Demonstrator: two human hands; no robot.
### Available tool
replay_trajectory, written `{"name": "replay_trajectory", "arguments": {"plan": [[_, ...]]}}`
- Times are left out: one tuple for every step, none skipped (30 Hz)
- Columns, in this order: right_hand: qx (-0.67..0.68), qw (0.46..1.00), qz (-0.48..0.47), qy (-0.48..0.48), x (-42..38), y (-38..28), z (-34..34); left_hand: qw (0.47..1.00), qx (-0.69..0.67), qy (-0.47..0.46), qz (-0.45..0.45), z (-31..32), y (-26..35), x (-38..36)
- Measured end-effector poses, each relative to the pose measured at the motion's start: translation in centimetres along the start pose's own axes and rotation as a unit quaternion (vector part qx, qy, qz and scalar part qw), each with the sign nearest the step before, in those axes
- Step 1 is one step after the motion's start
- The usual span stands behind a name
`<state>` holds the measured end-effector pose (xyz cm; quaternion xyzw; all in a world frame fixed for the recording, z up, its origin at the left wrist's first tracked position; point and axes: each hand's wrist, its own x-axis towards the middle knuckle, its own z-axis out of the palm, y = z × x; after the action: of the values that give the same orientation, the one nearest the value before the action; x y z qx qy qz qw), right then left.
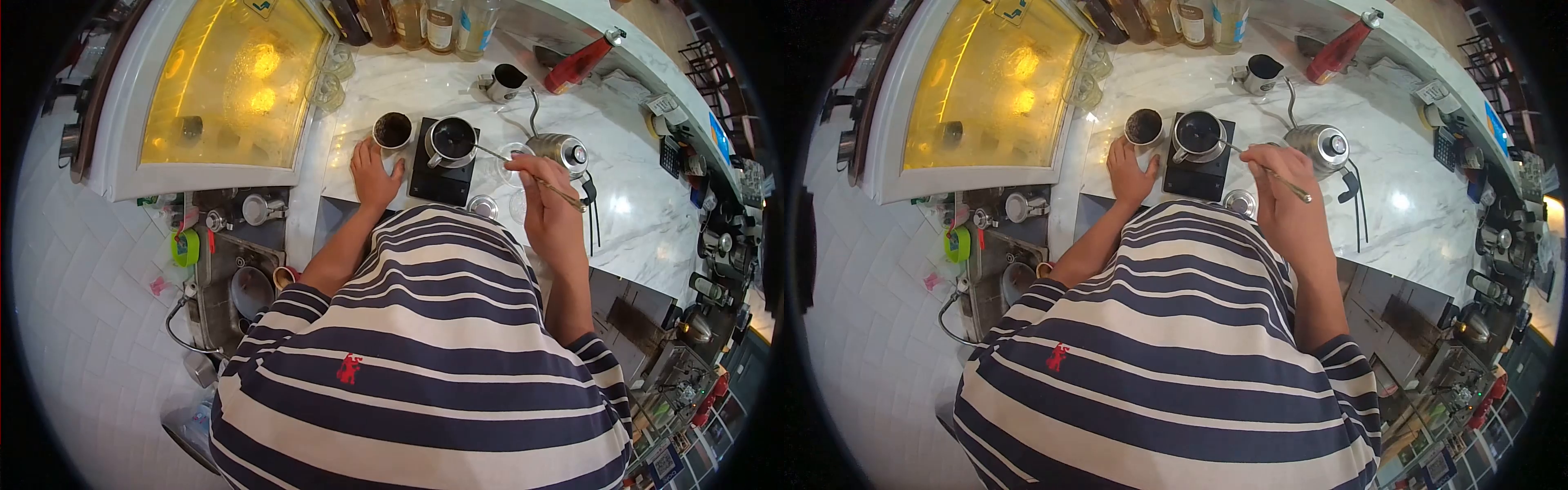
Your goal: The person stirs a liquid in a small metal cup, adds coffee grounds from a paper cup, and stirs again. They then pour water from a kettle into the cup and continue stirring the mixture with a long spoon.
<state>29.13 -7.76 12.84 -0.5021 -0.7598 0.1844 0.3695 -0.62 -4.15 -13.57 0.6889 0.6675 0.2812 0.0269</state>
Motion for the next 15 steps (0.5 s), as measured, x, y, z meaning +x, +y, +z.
{"name": "replay_trajectory", "arguments": {"plan": [[0.007,1.0,0.001,-0.007,0.0,-0.2,0.2,1.0,0.001,-0.001,-0.001,0.0,0.0,0.0],[0.015,1.0,0.003,-0.014,0.1,-0.5,0.5,1.0,0.001,-0.002,-0.002,0.0,0.1,0.0],[0.023,1.0,0.004,-0.02,0.1,-0.6,0.7,1.0,0.002,-0.002,-0.003,-0.1,0.1,0.0],[0.014,1.0,0.003,-0.018,0.2,-0.6,0.7,1.0,-0.002,-0.003,-0.002,-0.1,0.1,0.0],[0.005,1.0,0.001,-0.015,0.3,-0.5,0.8,1.0,-0.006,-0.002,-0.002,-0.1,0.2,0.0],[-0.002,1.0,-0.001,-0.013,0.3,-0.4,0.8,1.0,-0.008,-0.003,-0.001,-0.1,0.0,0.0],[-0.004,1.0,0.008,-0.012,0.2,-0.3,0.7,1.0,-0.007,-0.005,0.005,-0.2,-0.2,0.0],[-0.007,1.0,0.018,-0.013,0.1,-0.1,0.3,1.0,-0.007,-0.008,0.011,-0.2,-0.3,-0.1],[-0.01,0.999,0.027,-0.013,0.0,-0.1,0.0,1.0,-0.007,-0.01,0.016,-0.1,-0.4,-0.3],[-0.01,1.0,0.024,-0.016,-0.1,-0.2,-0.1,1.0,-0.011,-0.016,0.014,-0.1,-0.6,-0.4],[-0.01,1.0,0.021,-0.018,-0.2,-0.3,-0.3,1.0,-0.014,-0.022,0.013,-0.1,-0.8,-0.5],[-0.011,1.0,0.018,-0.02,-0.3,-0.4,-0.4,0.999,-0.018,-0.028,0.012,-0.2,-0.8,-0.5],[0.0,1.0,0.014,-0.023,-0.3,-0.4,-0.1,0.999,-0.02,-0.03,0.01,-0.1,-0.8,-0.5],[0.012,1.0,0.011,-0.026,-0.2,-0.5,0.3,0.999,-0.022,-0.034,0.008,-0.1,-0.8,-0.5],[0.023,0.999,0.008,-0.029,-0.2,-0.6,0.6,0.999,-0.022,-0.037,0.007,0.0,-1.0,-0.6]]}}
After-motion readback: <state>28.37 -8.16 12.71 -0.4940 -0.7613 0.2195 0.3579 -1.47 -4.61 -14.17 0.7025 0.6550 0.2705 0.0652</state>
